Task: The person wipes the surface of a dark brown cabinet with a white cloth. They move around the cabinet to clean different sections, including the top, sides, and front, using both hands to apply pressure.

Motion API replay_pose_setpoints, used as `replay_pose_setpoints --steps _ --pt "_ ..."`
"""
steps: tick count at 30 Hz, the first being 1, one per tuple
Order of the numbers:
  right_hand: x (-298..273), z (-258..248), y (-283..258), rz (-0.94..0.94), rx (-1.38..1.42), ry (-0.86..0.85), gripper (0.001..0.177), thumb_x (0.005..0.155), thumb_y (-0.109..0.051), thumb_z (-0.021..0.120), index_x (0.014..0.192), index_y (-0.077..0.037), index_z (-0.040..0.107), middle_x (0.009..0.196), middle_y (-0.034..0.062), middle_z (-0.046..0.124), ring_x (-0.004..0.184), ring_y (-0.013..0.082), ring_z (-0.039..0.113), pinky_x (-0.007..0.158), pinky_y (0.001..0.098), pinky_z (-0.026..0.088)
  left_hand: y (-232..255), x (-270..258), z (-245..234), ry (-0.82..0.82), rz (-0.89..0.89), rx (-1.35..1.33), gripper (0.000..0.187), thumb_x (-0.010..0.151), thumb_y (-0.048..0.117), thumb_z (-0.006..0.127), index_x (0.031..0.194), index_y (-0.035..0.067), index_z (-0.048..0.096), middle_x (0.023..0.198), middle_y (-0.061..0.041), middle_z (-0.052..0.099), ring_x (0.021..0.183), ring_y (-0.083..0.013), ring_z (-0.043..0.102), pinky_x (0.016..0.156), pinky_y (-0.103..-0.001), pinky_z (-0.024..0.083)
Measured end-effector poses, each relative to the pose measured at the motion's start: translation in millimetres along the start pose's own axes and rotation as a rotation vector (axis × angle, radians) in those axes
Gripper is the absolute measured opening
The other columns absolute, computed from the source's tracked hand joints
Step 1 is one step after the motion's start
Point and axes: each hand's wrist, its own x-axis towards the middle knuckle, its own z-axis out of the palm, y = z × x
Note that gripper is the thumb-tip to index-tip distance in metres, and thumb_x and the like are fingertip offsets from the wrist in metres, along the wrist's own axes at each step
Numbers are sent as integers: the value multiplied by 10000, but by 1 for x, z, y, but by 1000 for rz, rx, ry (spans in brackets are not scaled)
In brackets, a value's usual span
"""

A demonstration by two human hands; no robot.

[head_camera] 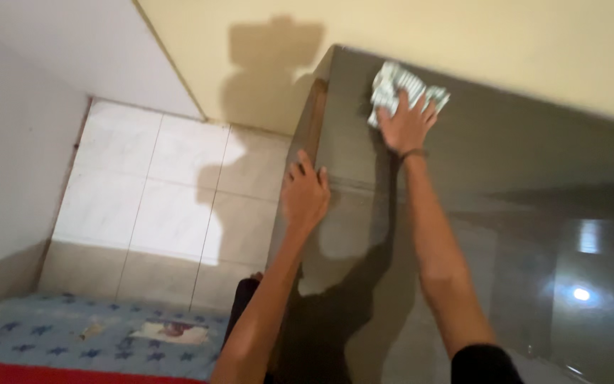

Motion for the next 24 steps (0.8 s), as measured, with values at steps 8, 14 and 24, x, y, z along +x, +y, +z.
replay_pose_setpoints --steps 8,14,24 --pt "75 32 -88 -62 -4 -194 665 924 -599 518 1483 -239 526 1616 309 214 1459 617 72 1154 721 -14 6 5 -6 -8 -6 38 668 1041 405 453 1508 -52 313 1248 -280 559 1079 -455 596 769 -494 575" --pt "45 51 -127 -329 112 -23 390 953 -364 648 1270 -149 721 1568 253 457 1456 524 360 1238 603 248 5 3 -5 0 -2 -7 656 1057 387 462 1525 -47 310 1193 -259 574 1041 -437 599 826 -500 558" --pt "34 -16 11 -109 -104 -2 774 996 -561 511 1537 -9 462 1504 396 432 1443 602 273 1207 655 129 8 5 -17 12 17 -21 663 1041 395 448 1509 -49 296 1249 -298 547 1057 -452 591 792 -515 553"
